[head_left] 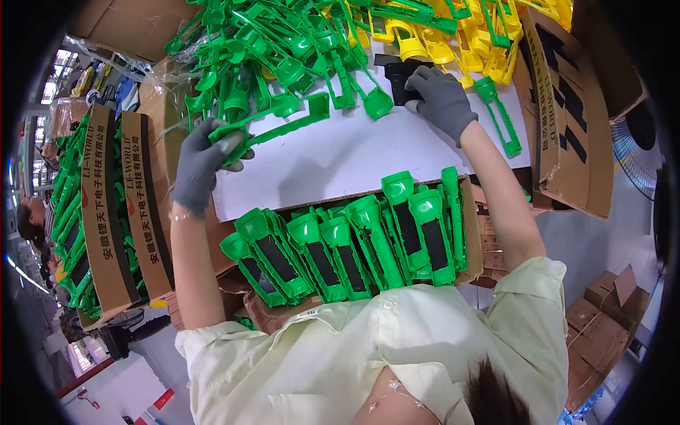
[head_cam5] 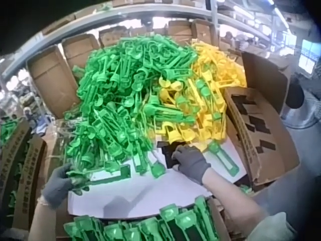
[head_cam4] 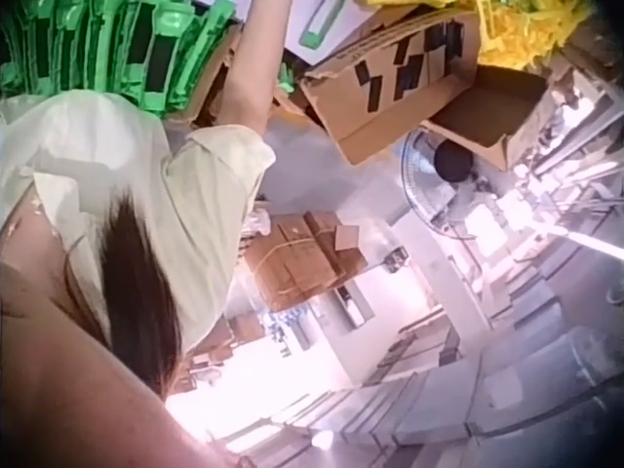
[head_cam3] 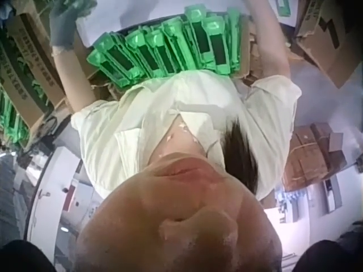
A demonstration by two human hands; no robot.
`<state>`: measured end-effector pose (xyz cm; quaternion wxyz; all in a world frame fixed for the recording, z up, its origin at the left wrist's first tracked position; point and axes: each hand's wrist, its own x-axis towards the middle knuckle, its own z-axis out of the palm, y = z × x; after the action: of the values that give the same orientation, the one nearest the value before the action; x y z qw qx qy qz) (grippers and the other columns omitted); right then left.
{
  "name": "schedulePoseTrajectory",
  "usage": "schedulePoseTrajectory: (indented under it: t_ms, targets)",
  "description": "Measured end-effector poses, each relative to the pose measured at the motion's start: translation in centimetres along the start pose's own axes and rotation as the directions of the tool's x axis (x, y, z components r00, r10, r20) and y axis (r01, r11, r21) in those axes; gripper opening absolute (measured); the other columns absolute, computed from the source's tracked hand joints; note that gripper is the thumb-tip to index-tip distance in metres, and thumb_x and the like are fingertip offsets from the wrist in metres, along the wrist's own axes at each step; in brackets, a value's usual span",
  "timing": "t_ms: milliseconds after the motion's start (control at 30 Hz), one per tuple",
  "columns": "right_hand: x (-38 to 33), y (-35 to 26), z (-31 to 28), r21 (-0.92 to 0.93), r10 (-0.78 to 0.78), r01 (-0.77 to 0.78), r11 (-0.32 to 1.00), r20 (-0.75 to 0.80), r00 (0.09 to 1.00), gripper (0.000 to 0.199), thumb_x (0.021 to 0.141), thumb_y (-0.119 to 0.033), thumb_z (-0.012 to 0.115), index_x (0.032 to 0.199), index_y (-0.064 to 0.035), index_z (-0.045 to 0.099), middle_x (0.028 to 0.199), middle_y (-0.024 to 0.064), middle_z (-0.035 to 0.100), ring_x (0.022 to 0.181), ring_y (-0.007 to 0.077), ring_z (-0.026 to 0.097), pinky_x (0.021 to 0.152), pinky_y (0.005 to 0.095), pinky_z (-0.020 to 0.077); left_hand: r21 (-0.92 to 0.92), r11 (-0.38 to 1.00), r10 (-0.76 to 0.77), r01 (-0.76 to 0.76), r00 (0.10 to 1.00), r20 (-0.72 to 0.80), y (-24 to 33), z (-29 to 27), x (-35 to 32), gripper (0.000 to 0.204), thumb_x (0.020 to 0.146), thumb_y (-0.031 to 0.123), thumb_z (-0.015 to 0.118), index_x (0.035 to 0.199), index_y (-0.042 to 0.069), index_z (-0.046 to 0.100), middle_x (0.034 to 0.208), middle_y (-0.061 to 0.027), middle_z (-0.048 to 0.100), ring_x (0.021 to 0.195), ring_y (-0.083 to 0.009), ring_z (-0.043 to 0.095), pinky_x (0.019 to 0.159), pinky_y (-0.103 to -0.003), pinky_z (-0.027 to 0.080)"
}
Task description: Fitting small solar panels into green plastic housings on an industrial assembly line.
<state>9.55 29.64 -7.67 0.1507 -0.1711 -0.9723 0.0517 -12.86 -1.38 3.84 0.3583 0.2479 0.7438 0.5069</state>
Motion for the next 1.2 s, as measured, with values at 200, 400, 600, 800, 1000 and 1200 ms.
schedulePoseTrajectory:
  t_ms: [200,400,600,800,1000,1200]
  targets:
    - [-1.5,-0.4,-0.3,0.048,0.064,-0.067,0.997,0.06,0.996,0.028,0.074,-0.023,0.068,0.097,-0.0121,0.056,0.093,0.0072,0.057,0.088,0.028,0.06,0.069,0.04,0.0481,-0.409,0.908,0.076,-0.087,0.996,-0.041,-2.0,1.9,-5.0,0.034,0.087,0.008,0.059,0.119,-0.003,0.053,0.101,-0.0188,0.063,0.078,-0.0218,0.065,0.053,-0.02,0.049]
    - [-5.2,-1.5,-1.2,0.2,0.276,-0.266,0.943,-0.023,0.961,0.027,0.08,-0.018,0.063,0.104,-0.0105,0.056,0.082,0.0119,0.064,0.079,0.0289,0.063,0.068,0.0413,0.0481,-0.501,0.864,-0.04,0.055,0.998,0.04,-3.2,5.7,-8.4,0.033,0.089,0.012,0.057,0.119,-0.004,0.053,0.107,-0.0188,0.062,0.086,-0.0227,0.064,0.065,-0.022,0.053]
    - [-7.6,-8.3,-12.0,0.864,0.567,-0.372,0.339,0.128,0.814,0.021,0.086,-0.016,0.061,0.103,-0.0057,0.058,0.071,0.0018,0.057,0.056,0.0061,0.053,0.048,0.0195,0.0415,-0.584,0.805,-0.021,0.106,0.988,0.15,-3.5,8.2,-8.5,0.033,0.088,0.007,0.057,0.117,-0.007,0.052,0.105,-0.0191,0.062,0.085,-0.0233,0.065,0.062,-0.023,0.054]
    - [-9.4,-14.3,-12.5,0.884,0.377,-0.443,0.151,0.363,0.852,0.021,0.089,-0.014,0.058,0.107,-0.0023,0.054,0.078,0.0087,0.066,0.054,0.0044,0.056,0.042,0.0149,0.0379,-0.575,0.806,-0.029,0.14,0.98,0.197,-3.7,10.4,-8.8,0.029,0.087,0.002,0.056,0.115,-0.006,0.053,0.102,-0.017,0.062,0.081,-0.0252,0.065,0.056,-0.026,0.052]
    - [-9.5,-15.5,-11.7,0.848,0.355,-0.462,0.258,0.361,0.862,0.023,0.089,-0.013,0.058,0.11,-0.0025,0.054,0.067,0.0037,0.061,0.05,0.0029,0.05,0.044,0.0167,0.0367,-0.627,0.761,-0.048,0.166,0.979,0.2,-3.6,11.0,-9.4,0.028,0.086,0.002,0.057,0.113,-0.008,0.054,0.098,-0.0163,0.063,0.081,-0.0263,0.067,0.061,-0.027,0.055]
    - [-9.8,-15.9,-11.8,0.779,0.353,-0.504,0.373,0.384,0.853,0.02,0.089,-0.012,0.057,0.105,-0.0011,0.055,0.061,0.0006,0.055,0.049,0.003,0.047,0.043,0.0183,0.0362,-0.552,0.811,-0.093,0.194,0.974,0.206,-3.7,11.3,-9.7,0.027,0.085,0.002,0.059,0.11,-0.009,0.055,0.091,-0.0158,0.064,0.076,-0.0263,0.067,0.056,-0.027,0.055]
